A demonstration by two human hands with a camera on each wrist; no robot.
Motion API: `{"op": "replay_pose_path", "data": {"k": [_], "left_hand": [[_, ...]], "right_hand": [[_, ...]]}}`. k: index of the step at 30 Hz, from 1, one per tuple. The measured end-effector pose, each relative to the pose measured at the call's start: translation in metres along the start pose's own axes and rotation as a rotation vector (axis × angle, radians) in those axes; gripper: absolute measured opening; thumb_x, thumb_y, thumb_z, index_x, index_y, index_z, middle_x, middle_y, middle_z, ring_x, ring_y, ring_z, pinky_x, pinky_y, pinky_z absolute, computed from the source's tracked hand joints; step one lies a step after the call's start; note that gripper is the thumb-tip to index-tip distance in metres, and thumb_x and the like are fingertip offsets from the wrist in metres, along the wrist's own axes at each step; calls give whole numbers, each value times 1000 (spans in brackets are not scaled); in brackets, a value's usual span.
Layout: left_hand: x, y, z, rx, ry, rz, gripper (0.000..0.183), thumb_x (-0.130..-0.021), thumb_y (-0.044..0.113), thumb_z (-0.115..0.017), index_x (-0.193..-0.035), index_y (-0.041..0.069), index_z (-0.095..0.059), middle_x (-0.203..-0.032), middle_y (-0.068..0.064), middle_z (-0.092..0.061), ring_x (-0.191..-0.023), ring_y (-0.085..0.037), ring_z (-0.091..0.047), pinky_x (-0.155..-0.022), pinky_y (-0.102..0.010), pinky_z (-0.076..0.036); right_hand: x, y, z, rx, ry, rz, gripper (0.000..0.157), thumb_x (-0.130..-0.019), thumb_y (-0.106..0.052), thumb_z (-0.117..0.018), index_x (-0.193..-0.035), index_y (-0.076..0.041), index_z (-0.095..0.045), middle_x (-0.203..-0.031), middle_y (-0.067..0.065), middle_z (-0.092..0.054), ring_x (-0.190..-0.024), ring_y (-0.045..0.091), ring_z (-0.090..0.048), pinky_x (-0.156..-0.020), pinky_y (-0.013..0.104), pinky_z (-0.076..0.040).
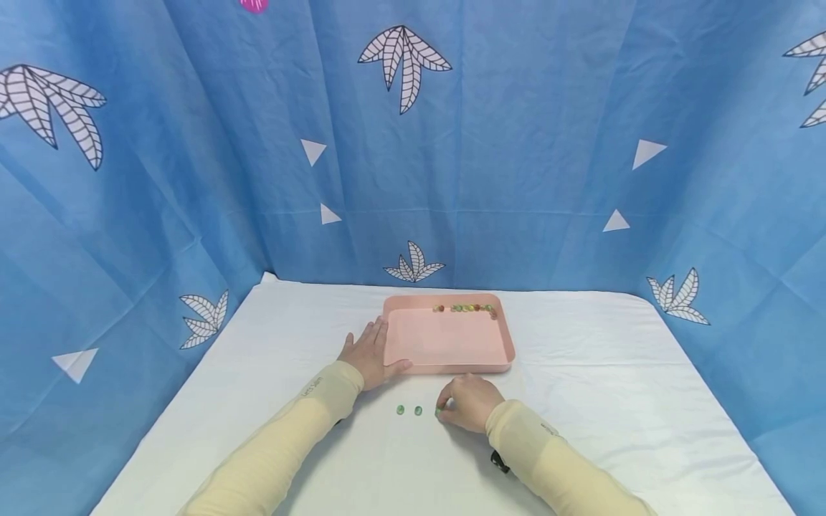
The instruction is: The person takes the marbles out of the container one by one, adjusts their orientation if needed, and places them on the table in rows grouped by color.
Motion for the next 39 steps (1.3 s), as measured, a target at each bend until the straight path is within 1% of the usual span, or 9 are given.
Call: {"op": "replay_pose_path", "data": {"k": [2, 4, 11, 15, 23, 28, 31, 35, 39], "left_hand": [[0, 0, 0, 2, -8, 1, 109, -82, 83, -31, -154, 4, -9, -161, -9, -8, -146, -27, -12, -113, -59, -16], [0, -1, 0, 0, -16, 2, 109, -82, 82, -31, -154, 4, -8, -161, -9, -6, -147, -27, -11, -113, -59, -15], [0, -2, 0, -2, 2, 8, 110, -81, 83, -31, -155, 5, -9, -161, -9, -7, -146, -27, -12, -113, -58, -16], [2, -1, 3, 4, -1, 11, 110, -81, 83, -32, -155, 5, -9, -161, -10, -8, -146, -27, -12, -114, -58, -16], [6, 1, 8, 6, -13, 12, 108, -83, 81, -34, -154, 4, -10, -161, -11, -9, -146, -27, -13, -113, -58, -17], [6, 2, 9, 6, -18, 12, 108, -83, 81, -34, -154, 4, -10, -161, -10, -9, -146, -27, -14, -113, -58, -17], [6, 2, 7, 1, -16, 11, 107, -83, 81, -34, -154, 4, -10, -161, -10, -10, -146, -27, -14, -113, -58, -17], [6, 2, 8, 14, -13, 11, 107, -83, 81, -34, -154, 4, -11, -161, -10, -11, -146, -28, -14, -113, -58, -17], [7, 3, 9, 11, -25, 14, 107, -83, 81, -34, -154, 4, -10, -161, -10, -10, -146, -28, -13, -113, -58, -17]], "right_hand": [[0, 0, 0, 2, -5, -4, 11, -76, -27, -80, -87, -25, -78, -86, -13, -72, -74, 6, -52, -74, 33, -49], [0, 1, 0, -2, -10, -9, 11, -76, -28, -79, -87, -25, -78, -86, -13, -72, -74, 5, -51, -73, 32, -48], [0, 3, 4, -26, -5, -5, 14, -77, -30, -79, -89, -23, -78, -89, -12, -72, -78, 6, -59, -75, 33, -52], [0, 4, 10, -42, 15, -1, 17, -77, -30, -79, -90, -19, -78, -90, -8, -73, -85, 13, -67, -77, 34, -55], [1, 6, 22, -51, 38, 5, 16, -79, -25, -78, -93, -17, -78, -89, -9, -73, -91, 15, -68, -79, 33, -54], [2, 8, 34, -47, 91, -12, 18, -80, -26, -78, -96, -16, -77, -87, -9, -72, -76, 7, -65, -66, 26, -52], [2, 11, 40, -57, 114, -31, 21, -81, -28, -78, -98, -15, -77, -73, -10, -69, -60, 2, -54, -54, 21, -45], [2, 17, 46, -98, 112, -63, 25, -83, -29, -76, -103, -15, -76, -52, -11, -52, -47, 3, -40, -46, 21, -37], [-1, 22, 53, -144, 119, -83, 25, -85, -28, -74, -106, -13, -75, -47, -9, -44, -43, 4, -36, -44, 21, -36]]}}
Point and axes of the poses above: each hand's wrist, its own x-axis away from the middle knuckle, its own z-axis out of the back of the hand, y = z × x, the point moved 8 cm from there along -x, towards the middle knuckle
